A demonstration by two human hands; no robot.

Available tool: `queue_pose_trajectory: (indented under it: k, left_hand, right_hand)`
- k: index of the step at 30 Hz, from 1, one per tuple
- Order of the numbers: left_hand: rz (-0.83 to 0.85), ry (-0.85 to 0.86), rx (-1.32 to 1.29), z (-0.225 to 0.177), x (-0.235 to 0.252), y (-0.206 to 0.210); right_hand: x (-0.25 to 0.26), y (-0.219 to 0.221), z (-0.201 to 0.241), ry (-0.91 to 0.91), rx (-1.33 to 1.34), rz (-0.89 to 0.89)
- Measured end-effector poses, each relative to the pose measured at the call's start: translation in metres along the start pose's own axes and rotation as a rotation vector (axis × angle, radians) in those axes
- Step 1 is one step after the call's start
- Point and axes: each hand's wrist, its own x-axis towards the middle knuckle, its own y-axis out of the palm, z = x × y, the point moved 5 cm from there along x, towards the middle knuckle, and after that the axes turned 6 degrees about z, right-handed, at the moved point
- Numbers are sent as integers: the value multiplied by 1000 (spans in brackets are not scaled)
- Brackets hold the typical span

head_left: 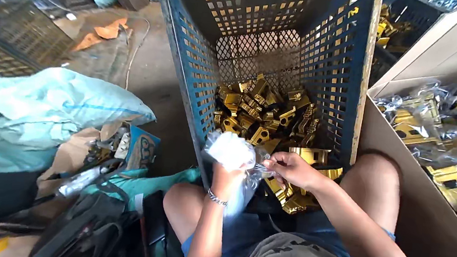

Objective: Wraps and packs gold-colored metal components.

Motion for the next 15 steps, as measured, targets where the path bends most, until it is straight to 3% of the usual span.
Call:
queue_pose_trajectory:
  k: [2, 3, 6, 8, 10, 12, 14, 15]
  left_hand:
    - [-239, 61, 83, 20, 6, -13]
    - [-236, -12, -47, 21, 5, -13]
    - [202, -301, -550, -2, -22, 17]
    - [299, -288, -646, -3, -26, 25]
    - [188, -207, -566, 9, -20, 11]
    - [35, -123, -344, 20, -15, -7]
    - [-74, -83, -153, 20, -14, -16]
    - [-105, -83, -142, 20, -12, -16]
  right_hand:
    - [0, 0, -8, -39, 135, -98]
    - [1, 1, -10, -76, 133, -156]
    - [6, 22, -12, -270, -226, -120]
    - [10, 28, -5, -338, -366, -12]
    - [16, 11, 0, -267, -293, -11]
    - [30, -21, 2, -115, -255, -157]
    - [58, -48, -6, 46, -424, -267]
    - [75, -53, -16, 119, -569, -216]
